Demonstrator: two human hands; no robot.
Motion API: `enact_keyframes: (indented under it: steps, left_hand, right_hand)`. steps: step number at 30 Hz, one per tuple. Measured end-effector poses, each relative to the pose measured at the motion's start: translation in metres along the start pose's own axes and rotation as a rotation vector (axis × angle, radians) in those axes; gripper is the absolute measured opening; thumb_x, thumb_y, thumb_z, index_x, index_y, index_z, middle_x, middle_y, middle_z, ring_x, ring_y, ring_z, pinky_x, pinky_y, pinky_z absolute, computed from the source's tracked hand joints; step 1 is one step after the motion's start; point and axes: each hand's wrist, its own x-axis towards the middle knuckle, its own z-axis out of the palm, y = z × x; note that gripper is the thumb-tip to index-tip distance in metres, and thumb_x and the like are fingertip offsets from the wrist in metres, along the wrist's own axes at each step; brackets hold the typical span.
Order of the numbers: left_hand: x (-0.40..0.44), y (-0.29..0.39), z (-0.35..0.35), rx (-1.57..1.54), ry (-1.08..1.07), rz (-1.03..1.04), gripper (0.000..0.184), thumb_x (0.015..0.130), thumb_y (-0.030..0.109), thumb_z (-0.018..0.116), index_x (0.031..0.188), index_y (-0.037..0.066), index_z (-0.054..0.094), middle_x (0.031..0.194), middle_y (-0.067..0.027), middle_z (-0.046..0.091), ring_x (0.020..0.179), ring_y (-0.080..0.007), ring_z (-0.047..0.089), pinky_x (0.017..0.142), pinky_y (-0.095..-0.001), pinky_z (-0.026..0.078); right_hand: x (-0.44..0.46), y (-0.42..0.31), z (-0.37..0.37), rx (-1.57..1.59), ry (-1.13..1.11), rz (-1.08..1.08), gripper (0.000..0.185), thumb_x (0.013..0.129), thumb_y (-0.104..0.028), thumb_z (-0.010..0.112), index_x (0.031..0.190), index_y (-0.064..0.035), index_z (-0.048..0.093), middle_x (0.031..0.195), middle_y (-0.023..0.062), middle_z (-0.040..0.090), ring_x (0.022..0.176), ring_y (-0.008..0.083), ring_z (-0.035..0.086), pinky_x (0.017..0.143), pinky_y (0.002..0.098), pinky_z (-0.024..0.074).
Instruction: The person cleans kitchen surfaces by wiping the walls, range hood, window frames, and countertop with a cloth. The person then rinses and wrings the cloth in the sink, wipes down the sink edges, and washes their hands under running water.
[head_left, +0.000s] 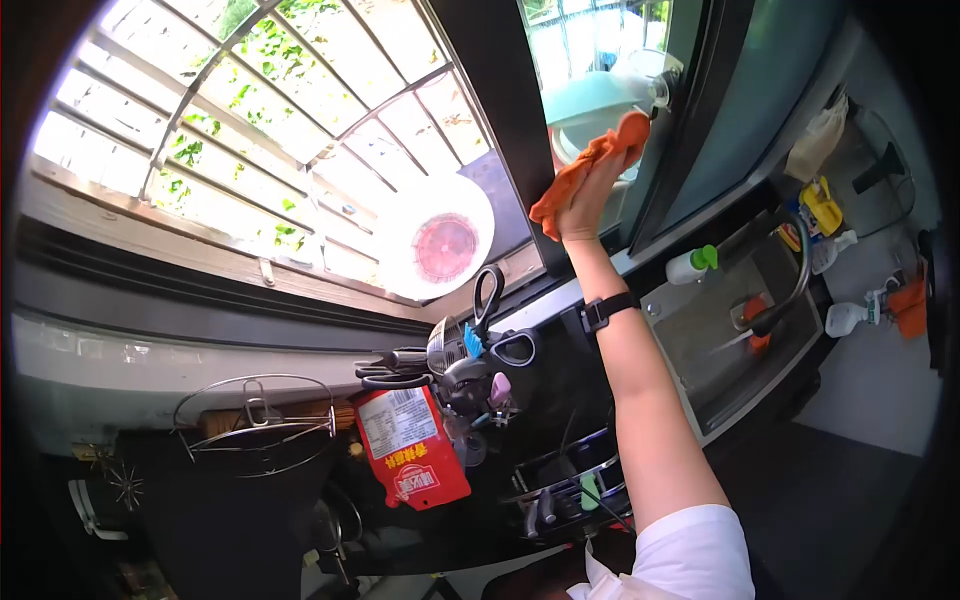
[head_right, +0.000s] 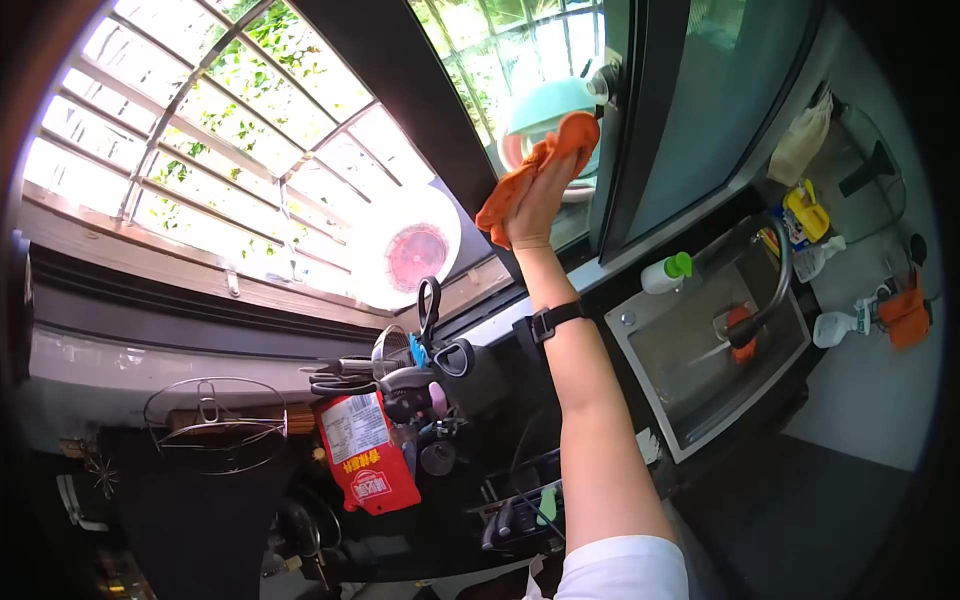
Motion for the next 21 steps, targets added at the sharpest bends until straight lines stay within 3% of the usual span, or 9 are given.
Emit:
enact_keyframes:
  steps: [1, 2, 4, 10, 12, 14, 16, 19, 21]
  left_hand:
    - [-0.005, 0.028, 0.001, -0.185, -0.287, -0.321, 0.139, 0.070, 0.065, 0.069, 0.138, -0.010, -0.025, 0.144, -0.0410, 0.002, 0.133, -0.0417, 0.029, 0.110, -0.0517, 0.025]
    - [-0.006, 0.014, 0.008, -0.179, -0.292, -0.310, 0.139, 0.070, 0.065, 0.069, 0.138, -0.010, -0.025, 0.144, -0.0410, 0.002, 0.133, -0.0417, 0.029, 0.110, -0.0517, 0.025]
    - [-0.008, -0.040, 0.020, 0.112, 0.331, 0.061, 0.138, 0.069, 0.071, 0.065, 0.139, -0.010, -0.022, 0.145, -0.0416, 0.005, 0.135, -0.0425, 0.026, 0.112, -0.0499, 0.021]
    - [-0.006, -0.041, 0.001, 0.420, 0.210, -0.007, 0.137, 0.070, 0.076, 0.059, 0.139, -0.013, -0.020, 0.143, -0.0443, 0.008, 0.138, -0.0454, 0.018, 0.113, -0.0458, 0.017]
    - [-0.006, -0.040, -0.004, 0.470, 0.203, -0.010, 0.137, 0.070, 0.077, 0.057, 0.138, -0.014, -0.019, 0.143, -0.0452, 0.009, 0.139, -0.0464, 0.016, 0.113, -0.0444, 0.016]
    - [-0.005, -0.044, -0.009, 0.487, 0.219, -0.002, 0.137, 0.070, 0.076, 0.058, 0.139, -0.014, -0.019, 0.143, -0.0444, 0.009, 0.139, -0.0463, 0.016, 0.114, -0.0444, 0.016]
    - [0.002, -0.045, -0.008, 0.459, 0.217, 0.013, 0.136, 0.071, 0.075, 0.059, 0.139, -0.014, -0.019, 0.144, -0.0437, 0.008, 0.139, -0.0461, 0.015, 0.114, -0.0444, 0.016]
    - [0.000, -0.053, -0.009, 0.421, 0.226, 0.014, 0.136, 0.071, 0.073, 0.061, 0.139, -0.013, -0.019, 0.145, -0.0426, 0.007, 0.139, -0.0459, 0.015, 0.114, -0.0444, 0.016]
    - [0.000, -0.055, -0.009, 0.397, 0.229, 0.018, 0.136, 0.071, 0.072, 0.062, 0.139, -0.013, -0.019, 0.145, -0.0418, 0.006, 0.139, -0.0458, 0.014, 0.114, -0.0444, 0.016]
  right_hand:
    - [-0.013, 0.008, -0.002, 0.042, 0.021, 0.056, 0.055, 0.094, -0.025, 0.042, 0.136, 0.0051, 0.023, 0.125, 0.0223, 0.034, 0.120, 0.0346, 0.036, 0.105, 0.0411, 0.0261]
    - [-0.033, 0.024, -0.003, 0.036, 0.027, 0.067, 0.055, 0.094, -0.025, 0.042, 0.136, 0.0051, 0.023, 0.125, 0.0223, 0.034, 0.120, 0.0346, 0.036, 0.105, 0.0411, 0.0261]
    - [-0.081, 0.067, 0.006, -0.157, 0.079, 0.205, 0.058, 0.093, -0.025, 0.043, 0.137, 0.0055, 0.021, 0.132, 0.0249, 0.031, 0.126, 0.0364, 0.031, 0.109, 0.0411, 0.0218]
    - [-0.157, 0.132, 0.013, -0.051, 0.061, 0.589, 0.054, 0.092, -0.018, 0.044, 0.135, 0.0082, 0.024, 0.132, 0.0286, 0.032, 0.128, 0.0394, 0.032, 0.110, 0.0408, 0.0212]
    - [-0.188, 0.166, 0.021, -0.067, 0.190, 0.659, 0.048, 0.091, -0.016, 0.046, 0.128, 0.0090, 0.029, 0.127, 0.0289, 0.038, 0.123, 0.0402, 0.038, 0.107, 0.0410, 0.0270]
    - [-0.203, 0.168, 0.018, 0.089, 0.151, 0.921, 0.041, 0.090, -0.013, 0.047, 0.122, 0.0079, 0.034, 0.121, 0.0282, 0.043, 0.117, 0.0405, 0.044, 0.102, 0.0417, 0.0337]
    - [-0.211, 0.173, 0.014, 0.046, 0.062, 0.896, 0.035, 0.089, -0.007, 0.047, 0.119, 0.0067, 0.036, 0.116, 0.0262, 0.045, 0.105, 0.0379, 0.052, 0.094, 0.0418, 0.0401]
    - [-0.192, 0.133, 0.009, 0.265, 0.246, 0.913, 0.033, 0.087, -0.003, 0.048, 0.116, 0.0075, 0.037, 0.115, 0.0247, 0.046, 0.101, 0.0360, 0.053, 0.093, 0.0410, 0.0410]
    - [-0.198, 0.130, 0.011, 0.077, 0.064, 0.982, 0.031, 0.085, 0.000, 0.049, 0.114, 0.0085, 0.040, 0.116, 0.0232, 0.046, 0.104, 0.0340, 0.052, 0.094, 0.0399, 0.0408]
